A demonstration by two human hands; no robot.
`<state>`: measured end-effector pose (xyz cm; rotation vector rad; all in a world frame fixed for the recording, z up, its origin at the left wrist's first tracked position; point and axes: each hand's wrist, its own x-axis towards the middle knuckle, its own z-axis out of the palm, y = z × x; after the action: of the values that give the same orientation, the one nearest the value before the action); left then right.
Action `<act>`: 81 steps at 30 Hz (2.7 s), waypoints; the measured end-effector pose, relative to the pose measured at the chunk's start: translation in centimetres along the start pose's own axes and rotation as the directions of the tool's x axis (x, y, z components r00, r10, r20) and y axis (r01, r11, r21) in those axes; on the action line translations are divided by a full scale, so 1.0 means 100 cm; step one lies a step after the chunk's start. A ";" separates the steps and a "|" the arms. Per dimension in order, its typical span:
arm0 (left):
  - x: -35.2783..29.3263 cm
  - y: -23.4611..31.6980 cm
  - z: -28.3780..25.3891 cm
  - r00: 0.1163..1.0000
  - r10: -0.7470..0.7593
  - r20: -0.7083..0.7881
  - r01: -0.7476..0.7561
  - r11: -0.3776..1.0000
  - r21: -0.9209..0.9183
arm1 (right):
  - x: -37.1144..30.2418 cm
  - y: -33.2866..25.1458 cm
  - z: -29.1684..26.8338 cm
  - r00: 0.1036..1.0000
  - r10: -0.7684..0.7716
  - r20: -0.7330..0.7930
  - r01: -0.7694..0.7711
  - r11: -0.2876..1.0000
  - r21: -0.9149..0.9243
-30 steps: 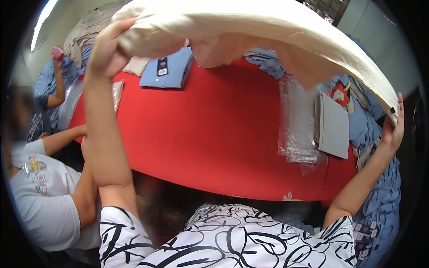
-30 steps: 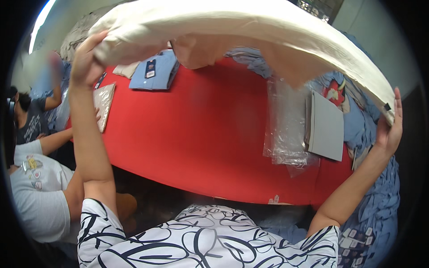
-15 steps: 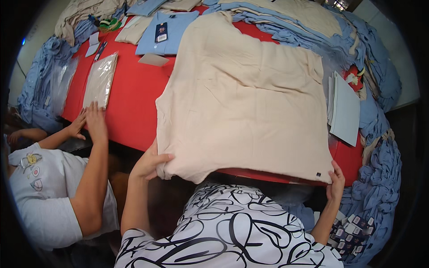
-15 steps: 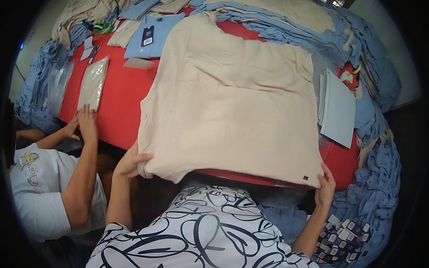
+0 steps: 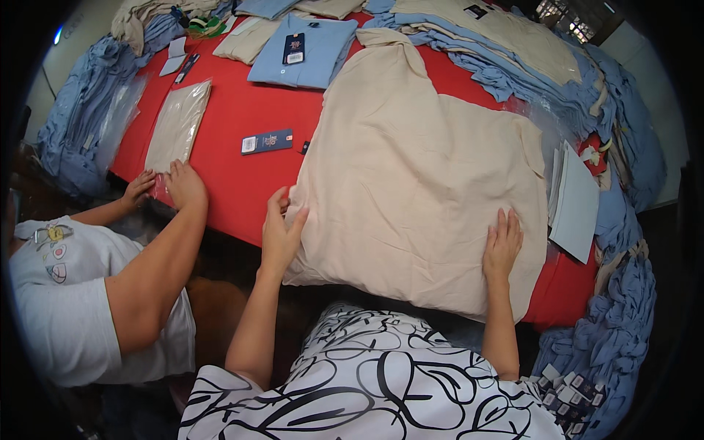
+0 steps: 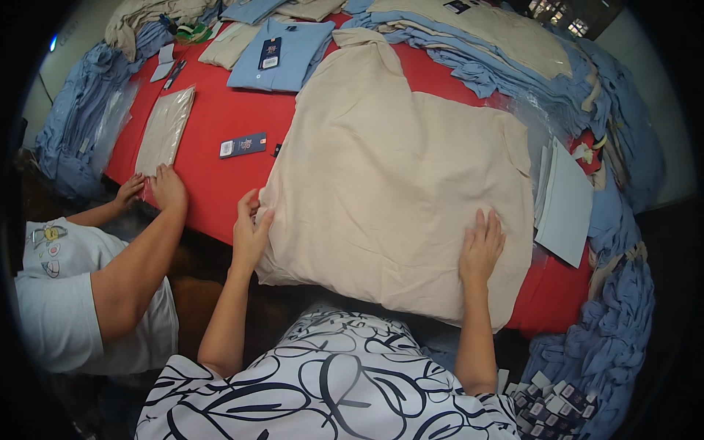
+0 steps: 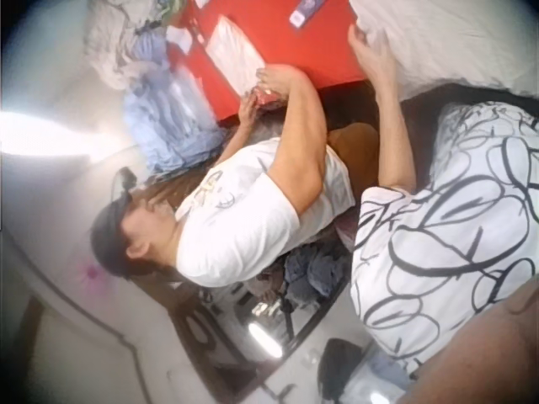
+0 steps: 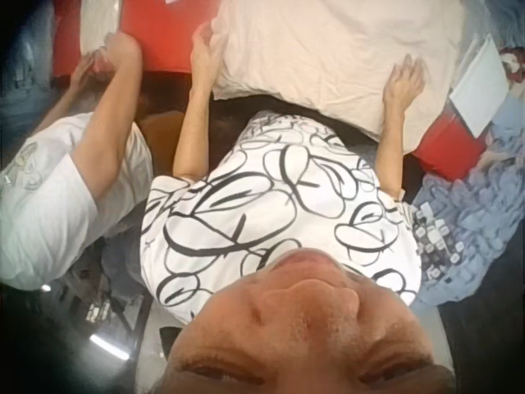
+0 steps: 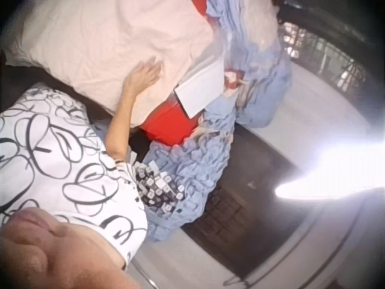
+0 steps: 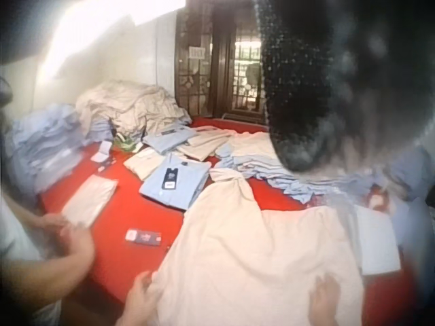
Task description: The person folds shirts by placing them flat on a table, smoothing the fabric, and folding them around a guide board before placing them into plastic bags.
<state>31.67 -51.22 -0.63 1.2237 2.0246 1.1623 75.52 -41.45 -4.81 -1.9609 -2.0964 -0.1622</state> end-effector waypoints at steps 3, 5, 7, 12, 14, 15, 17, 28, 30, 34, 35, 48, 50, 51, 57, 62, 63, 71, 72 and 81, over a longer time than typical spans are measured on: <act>-0.048 -0.027 -0.008 0.982 0.154 -0.112 -0.124 0.963 0.240 | -0.004 0.000 0.004 0.997 0.068 0.023 -0.067 0.998 -0.020; -0.073 -0.032 -0.013 0.988 0.058 -0.142 -0.040 0.991 0.125 | -0.004 -0.002 0.002 0.996 0.080 0.038 -0.080 0.997 -0.010; -0.072 -0.023 -0.037 0.970 -0.242 -0.033 0.244 0.950 0.196 | -0.007 0.000 0.000 0.996 0.081 0.035 -0.080 0.996 -0.034; -0.036 0.012 -0.077 0.967 -0.171 -0.191 0.254 0.735 0.628 | 0.009 -0.001 -0.042 0.976 0.186 0.117 -0.176 0.980 -0.089; -0.012 0.005 -0.059 0.938 0.323 -0.129 -0.130 0.671 0.730 | 0.048 0.004 -0.052 0.985 0.150 0.082 -0.147 0.988 -0.043; 0.006 0.014 -0.039 0.967 0.244 -0.075 -0.162 0.815 0.556 | 0.074 0.012 -0.044 0.998 0.068 -0.002 -0.068 0.993 0.101; 0.049 0.026 0.009 0.948 0.317 0.017 -0.306 0.901 0.308 | 0.134 0.021 -0.021 0.972 -0.087 -0.217 0.135 0.966 0.221; 0.225 0.012 0.112 0.880 0.474 0.035 -0.367 0.630 0.684 | 0.275 0.051 0.064 0.989 0.148 -0.005 -0.147 0.986 -0.084; 0.223 0.024 0.109 0.892 0.446 0.076 -0.375 0.636 0.674 | 0.281 0.056 0.067 0.990 0.144 -0.009 -0.144 0.987 -0.068; 0.236 0.042 0.118 0.845 0.497 0.195 -0.516 0.664 0.541 | 0.277 0.058 0.074 0.994 0.076 -0.081 -0.089 0.980 -0.177; 0.238 0.045 0.124 0.809 0.543 0.224 -0.577 0.662 0.479 | 0.277 0.058 0.072 0.993 0.027 -0.112 -0.041 0.992 -0.121; 0.147 0.023 0.111 0.921 0.353 0.165 -0.372 0.670 0.642 | -0.032 0.057 -0.021 0.956 0.279 -0.088 -0.265 0.954 0.141; 0.147 0.024 0.104 0.907 0.391 0.155 -0.399 0.682 0.613 | 0.000 0.085 -0.031 0.952 0.269 -0.146 -0.252 0.959 0.126; 0.143 0.025 0.096 0.900 0.410 0.151 -0.410 0.673 0.616 | 0.026 0.101 -0.038 0.918 0.322 -0.233 -0.282 0.941 0.186; 0.064 0.010 0.084 0.928 0.342 0.146 -0.334 0.595 0.731 | 0.133 0.147 -0.046 0.762 0.638 0.110 -0.633 0.770 -0.085; 0.056 0.003 0.084 0.929 0.344 0.137 -0.347 0.677 0.649 | 0.118 0.192 -0.021 0.960 0.277 -0.051 -0.280 0.957 -0.077; 0.053 0.000 0.076 0.934 0.337 0.117 -0.328 0.683 0.653 | 0.118 0.192 -0.026 0.971 0.237 -0.022 -0.238 0.965 -0.115; 0.022 -0.036 -0.001 0.950 0.221 -0.219 -0.048 0.800 0.598 | 0.119 0.031 -0.209 0.995 -0.033 -0.096 0.070 0.910 0.408; 0.020 -0.034 -0.008 0.947 0.157 -0.281 0.025 0.834 0.552 | 0.119 0.004 -0.223 0.989 -0.116 -0.088 0.146 0.805 0.575; 0.056 -0.033 -0.026 0.936 -0.184 -0.301 0.180 0.983 -0.041 | 0.189 -0.230 -0.023 0.803 -0.571 0.169 0.295 0.629 0.720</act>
<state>25.55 -48.08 -2.05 0.8681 2.2925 1.3344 52.04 -25.74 4.71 -1.0663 -2.3695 0.8530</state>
